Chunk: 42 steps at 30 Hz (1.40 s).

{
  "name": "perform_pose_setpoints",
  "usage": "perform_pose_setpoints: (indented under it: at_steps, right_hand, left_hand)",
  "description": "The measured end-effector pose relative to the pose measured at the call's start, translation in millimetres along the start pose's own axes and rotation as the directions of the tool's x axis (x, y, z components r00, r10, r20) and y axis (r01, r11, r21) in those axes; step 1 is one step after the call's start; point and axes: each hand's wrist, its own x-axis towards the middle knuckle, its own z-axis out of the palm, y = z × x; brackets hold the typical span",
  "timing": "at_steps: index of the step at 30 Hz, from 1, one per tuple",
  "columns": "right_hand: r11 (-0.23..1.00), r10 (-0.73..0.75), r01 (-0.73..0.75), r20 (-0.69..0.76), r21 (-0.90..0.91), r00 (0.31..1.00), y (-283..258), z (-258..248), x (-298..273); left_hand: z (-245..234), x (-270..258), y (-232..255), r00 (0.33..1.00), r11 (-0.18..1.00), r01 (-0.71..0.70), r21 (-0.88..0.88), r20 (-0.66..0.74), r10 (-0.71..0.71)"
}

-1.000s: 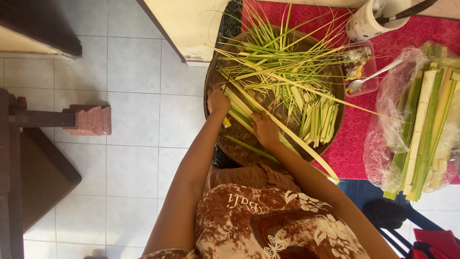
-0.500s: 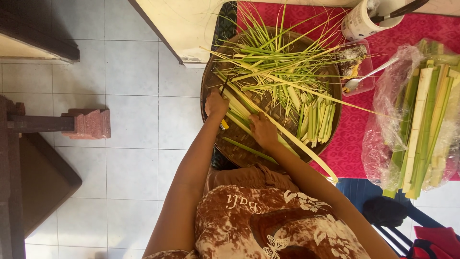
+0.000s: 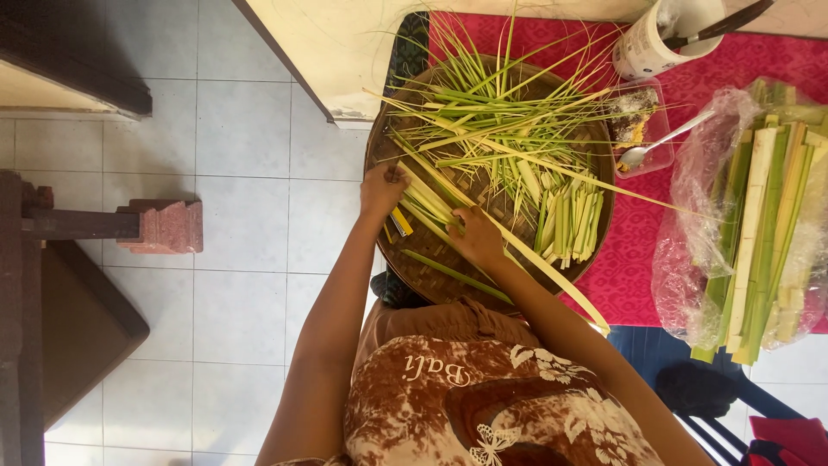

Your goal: Preparing and stripping palm leaves using a small knife.

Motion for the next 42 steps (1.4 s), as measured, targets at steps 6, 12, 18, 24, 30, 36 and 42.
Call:
perform_pose_setpoints:
  at_steps: [6, 12, 18, 24, 30, 36, 42]
  right_hand:
    - [0.954, -0.069, 0.089, -0.079, 0.288, 0.995, 3.3, -7.5, 3.1]
    - [0.721, -0.164, 0.206, -0.126, 0.662, 0.978, -54.5, -62.5, 2.9]
    - [0.654, 0.005, 0.05, -0.07, 0.755, 0.998, -72.4, -96.9, -2.5]
    - [0.509, 0.044, 0.065, -0.101, 0.859, 0.994, -70.7, -113.8, -14.9]
    - [0.447, 0.149, 0.011, -0.086, 0.895, 0.985, -72.2, -123.3, -26.0]
    - [0.542, 0.093, 0.084, -0.159, 0.836, 0.983, -76.0, -114.2, -31.7]
    - [0.629, 0.132, 0.09, -0.22, 0.772, 0.966, -77.9, -104.1, -33.2]
  left_hand:
    - [-50.9, -50.9, 58.7, 0.981, 0.966, -0.195, -0.171, -0.054, 0.189]
    - [-55.7, -71.8, 90.7, 0.941, 0.892, -0.315, -0.324, 0.014, 0.337]
    - [-34.8, -103.2, 122.4, 0.96, 0.857, -0.265, -0.441, -0.041, 0.276]
    - [-21.1, -110.8, 114.7, 0.931, 0.798, -0.35, -0.491, -0.089, 0.354]
    - [-17.3, -115.0, 109.9, 0.933, 0.843, -0.358, -0.401, -0.168, 0.317]
    - [-8.3, -125.2, 115.5, 0.924, 0.829, -0.382, -0.409, -0.182, 0.336]
    - [-4.5, -130.2, 115.0, 0.933, 0.846, -0.361, -0.393, -0.164, 0.322]
